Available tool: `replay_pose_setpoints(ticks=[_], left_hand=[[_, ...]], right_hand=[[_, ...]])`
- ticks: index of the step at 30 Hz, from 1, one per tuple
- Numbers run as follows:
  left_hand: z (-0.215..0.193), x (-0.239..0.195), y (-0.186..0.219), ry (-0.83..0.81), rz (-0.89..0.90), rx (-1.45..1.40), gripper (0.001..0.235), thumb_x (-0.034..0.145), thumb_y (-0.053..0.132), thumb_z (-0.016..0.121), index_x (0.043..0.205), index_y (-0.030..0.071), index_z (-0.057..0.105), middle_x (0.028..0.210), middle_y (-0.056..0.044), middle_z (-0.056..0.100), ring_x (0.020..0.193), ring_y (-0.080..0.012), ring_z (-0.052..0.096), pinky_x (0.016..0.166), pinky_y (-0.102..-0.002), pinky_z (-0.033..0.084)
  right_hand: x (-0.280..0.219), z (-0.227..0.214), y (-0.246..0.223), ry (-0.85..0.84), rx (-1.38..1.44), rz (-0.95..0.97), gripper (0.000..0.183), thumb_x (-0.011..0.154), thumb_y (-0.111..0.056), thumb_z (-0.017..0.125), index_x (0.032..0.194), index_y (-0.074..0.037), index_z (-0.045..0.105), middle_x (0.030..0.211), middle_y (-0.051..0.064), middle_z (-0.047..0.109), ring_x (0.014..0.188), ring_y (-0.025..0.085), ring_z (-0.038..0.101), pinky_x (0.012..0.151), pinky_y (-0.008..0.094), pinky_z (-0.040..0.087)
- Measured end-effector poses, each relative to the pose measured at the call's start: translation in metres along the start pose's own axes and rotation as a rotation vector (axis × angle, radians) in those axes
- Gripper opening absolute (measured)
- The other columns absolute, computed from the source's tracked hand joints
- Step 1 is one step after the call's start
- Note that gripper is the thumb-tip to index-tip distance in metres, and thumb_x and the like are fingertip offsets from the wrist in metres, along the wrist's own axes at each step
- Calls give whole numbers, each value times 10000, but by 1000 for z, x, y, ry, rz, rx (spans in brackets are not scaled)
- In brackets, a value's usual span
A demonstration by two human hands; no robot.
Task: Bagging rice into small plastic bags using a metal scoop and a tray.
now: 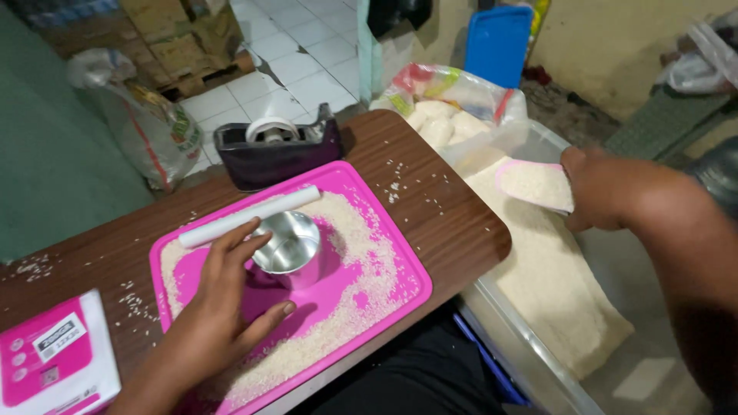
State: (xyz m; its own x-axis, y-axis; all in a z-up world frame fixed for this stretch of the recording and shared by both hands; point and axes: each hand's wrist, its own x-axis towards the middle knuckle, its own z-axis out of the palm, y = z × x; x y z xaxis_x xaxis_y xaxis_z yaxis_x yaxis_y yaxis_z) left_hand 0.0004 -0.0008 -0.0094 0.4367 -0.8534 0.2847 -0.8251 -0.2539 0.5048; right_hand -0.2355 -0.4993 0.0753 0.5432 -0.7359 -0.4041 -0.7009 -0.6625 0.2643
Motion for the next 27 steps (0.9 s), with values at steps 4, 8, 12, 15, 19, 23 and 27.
replay_pose_setpoints(ticks=[4,8,12,15,19,23,27], left_hand=[[2,0,-3,28,49,-39,1028,916,338,890,1719,85,300,1743,-253,314,1624,-416,415,1251,-522,450],[1,-1,-6,39,36,-22,1014,955,399,860,1717,78,274,1751,-271,309,1605,-455,419,1225,-585,458],[1,-4,-6,18,-63,-61,1063,964,429,862,1739,89,218,1788,-256,285,1622,-460,390,1247,-603,425],[0,-4,-8,4,-90,-52,1096,974,454,860,1756,74,192,1802,-262,290,1635,-465,364,1274,-627,390],[-4,-3,-9,-41,-98,-62,1069,1010,490,802,1759,33,192,1791,-277,310,1642,-466,335,1297,-635,354],[-6,-5,-8,-9,-53,-56,1041,1010,455,822,1745,13,232,1773,-275,355,1631,-444,353,1311,-603,345],[-13,-5,0,-91,-147,-90,1055,1029,505,766,1789,80,170,1812,-243,323,1654,-419,313,1293,-652,335]], right_hand=[[-38,-35,-44,47,13,-80,867,804,-310,1028,1497,-176,525,1572,165,560,1229,427,809,956,547,665],[-57,-51,-90,162,-75,-250,792,722,-364,1010,1353,-147,583,1372,164,732,1100,409,841,904,524,649],[-106,-80,-153,110,-138,-323,827,816,-432,1000,1425,-157,513,1519,140,593,1154,452,821,934,597,637],[-132,-93,-195,115,-176,-398,801,820,-466,988,1396,-172,516,1500,114,593,1203,428,789,931,608,637],[-140,-94,-239,156,-251,-528,917,844,-465,990,1533,-187,452,1544,132,531,1219,416,768,879,597,668],[-130,-85,-258,360,-328,-691,861,784,-508,979,1429,-176,515,1369,123,599,1136,395,739,769,601,656],[-124,-87,-272,484,-532,-741,687,841,-383,871,1432,-210,568,1304,118,634,1224,360,654,886,504,637]])
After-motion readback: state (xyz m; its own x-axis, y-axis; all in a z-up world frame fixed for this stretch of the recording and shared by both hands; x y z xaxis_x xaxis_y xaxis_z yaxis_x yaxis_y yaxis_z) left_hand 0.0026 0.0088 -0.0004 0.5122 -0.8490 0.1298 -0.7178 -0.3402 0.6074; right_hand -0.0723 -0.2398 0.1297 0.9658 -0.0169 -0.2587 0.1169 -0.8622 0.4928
